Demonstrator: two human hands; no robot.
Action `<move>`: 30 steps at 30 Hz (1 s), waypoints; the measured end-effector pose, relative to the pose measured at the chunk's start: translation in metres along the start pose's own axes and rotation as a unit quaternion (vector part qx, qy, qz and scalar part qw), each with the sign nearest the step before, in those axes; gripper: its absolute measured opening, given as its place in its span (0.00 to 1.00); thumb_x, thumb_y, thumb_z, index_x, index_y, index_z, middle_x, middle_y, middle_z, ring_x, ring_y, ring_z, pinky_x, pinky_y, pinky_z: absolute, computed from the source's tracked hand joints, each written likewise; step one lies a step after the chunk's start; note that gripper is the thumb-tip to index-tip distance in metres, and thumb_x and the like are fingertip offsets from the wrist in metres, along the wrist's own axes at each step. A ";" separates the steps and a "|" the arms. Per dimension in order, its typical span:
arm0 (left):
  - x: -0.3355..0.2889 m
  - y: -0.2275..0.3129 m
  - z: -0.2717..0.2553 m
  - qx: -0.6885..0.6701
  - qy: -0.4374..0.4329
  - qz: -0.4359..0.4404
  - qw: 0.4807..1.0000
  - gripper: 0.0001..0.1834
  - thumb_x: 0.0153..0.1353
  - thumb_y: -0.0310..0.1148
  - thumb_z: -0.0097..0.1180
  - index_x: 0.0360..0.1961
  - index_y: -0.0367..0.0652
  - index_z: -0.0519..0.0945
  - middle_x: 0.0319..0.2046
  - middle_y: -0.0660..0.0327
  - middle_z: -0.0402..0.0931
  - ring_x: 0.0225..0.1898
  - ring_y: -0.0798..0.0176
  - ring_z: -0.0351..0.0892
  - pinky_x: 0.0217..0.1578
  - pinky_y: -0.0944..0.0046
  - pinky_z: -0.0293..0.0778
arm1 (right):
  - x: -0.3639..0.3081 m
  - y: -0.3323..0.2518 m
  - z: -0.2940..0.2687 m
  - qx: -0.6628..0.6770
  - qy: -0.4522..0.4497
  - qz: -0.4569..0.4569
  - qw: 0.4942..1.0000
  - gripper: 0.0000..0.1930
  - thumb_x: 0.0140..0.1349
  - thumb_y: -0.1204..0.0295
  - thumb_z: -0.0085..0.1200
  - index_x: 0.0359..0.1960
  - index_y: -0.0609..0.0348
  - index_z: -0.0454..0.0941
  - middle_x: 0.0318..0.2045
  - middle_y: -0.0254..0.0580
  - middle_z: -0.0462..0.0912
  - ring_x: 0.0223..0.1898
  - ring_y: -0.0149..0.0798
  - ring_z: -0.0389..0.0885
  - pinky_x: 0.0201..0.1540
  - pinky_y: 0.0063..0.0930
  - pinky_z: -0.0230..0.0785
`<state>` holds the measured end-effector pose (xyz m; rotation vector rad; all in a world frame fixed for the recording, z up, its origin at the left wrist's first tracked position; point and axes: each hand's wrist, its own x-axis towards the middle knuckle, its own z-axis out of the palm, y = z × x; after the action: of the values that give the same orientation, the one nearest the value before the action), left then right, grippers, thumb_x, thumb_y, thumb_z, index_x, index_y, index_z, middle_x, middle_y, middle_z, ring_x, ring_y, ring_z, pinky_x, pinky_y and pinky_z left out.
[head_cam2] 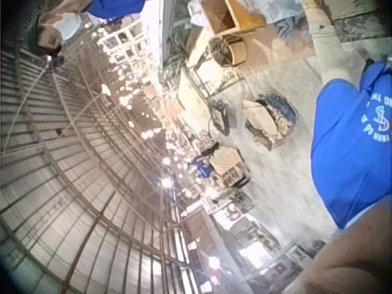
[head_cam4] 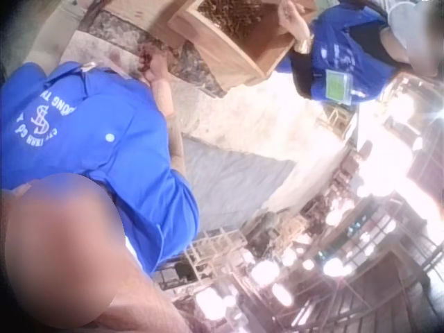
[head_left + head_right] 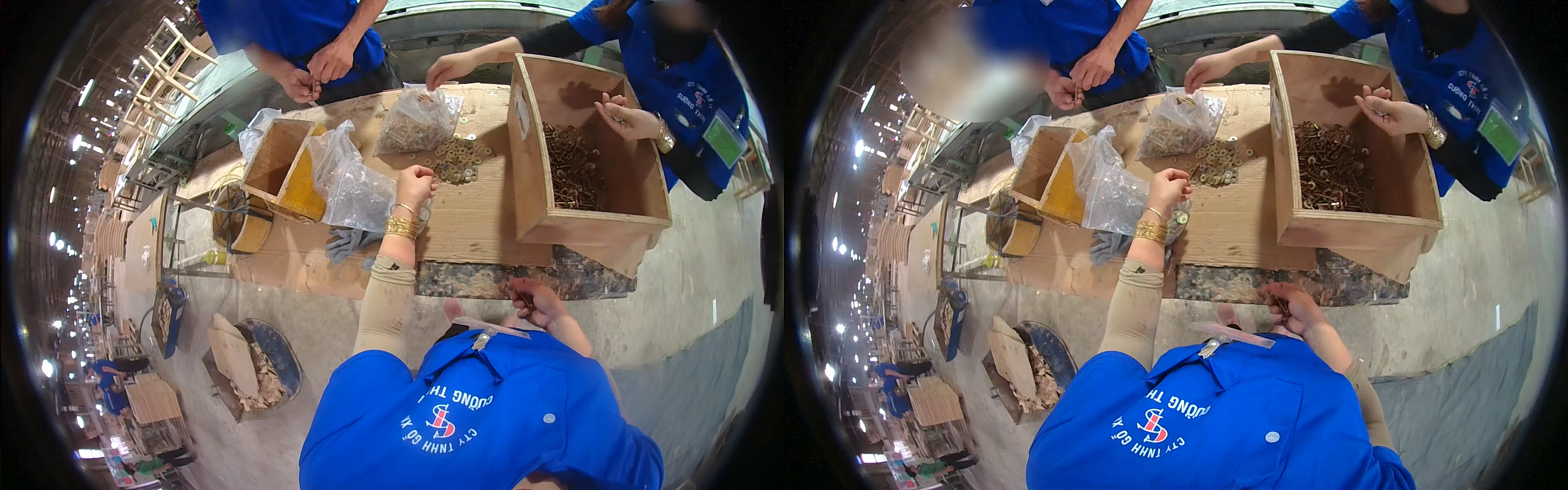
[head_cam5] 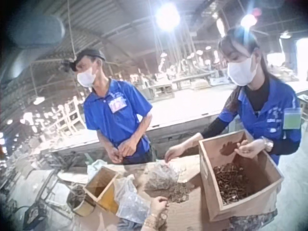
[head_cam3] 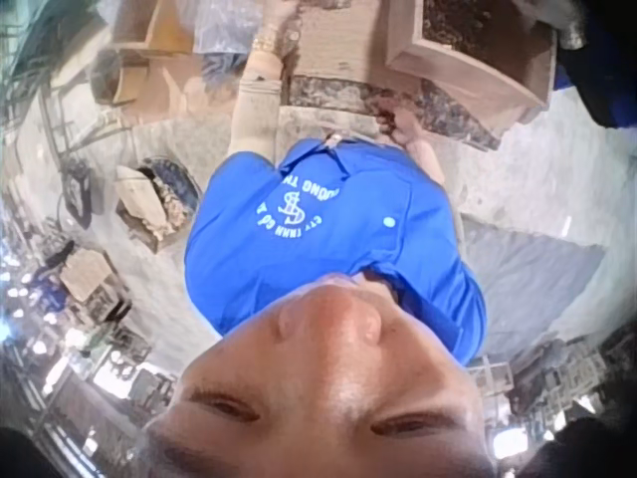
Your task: The person picks small metal fasteners and washers from a wooden box and plastic bags on a workbench, then places them into a larger wooden bin. The person repeats this sorting and placement process while two coworkers perform similar tasks nearby.
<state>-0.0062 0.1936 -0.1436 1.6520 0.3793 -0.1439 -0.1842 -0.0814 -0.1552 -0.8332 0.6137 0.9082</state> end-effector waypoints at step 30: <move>0.084 -0.003 0.014 -0.014 -0.191 -0.083 0.978 0.06 0.48 0.22 0.48 0.16 0.38 0.69 0.15 0.59 0.69 0.14 0.68 0.70 0.13 0.73 0.67 | 0.007 0.033 0.018 0.100 0.011 -0.124 0.987 0.05 0.59 0.73 0.43 0.36 0.57 0.70 0.22 0.33 0.75 0.19 0.25 0.72 0.18 0.17 0.65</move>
<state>0.0730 0.1931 -0.1742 1.5216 0.2231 -0.5700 -0.2076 -0.0522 -0.1628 -0.7204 0.5939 0.6019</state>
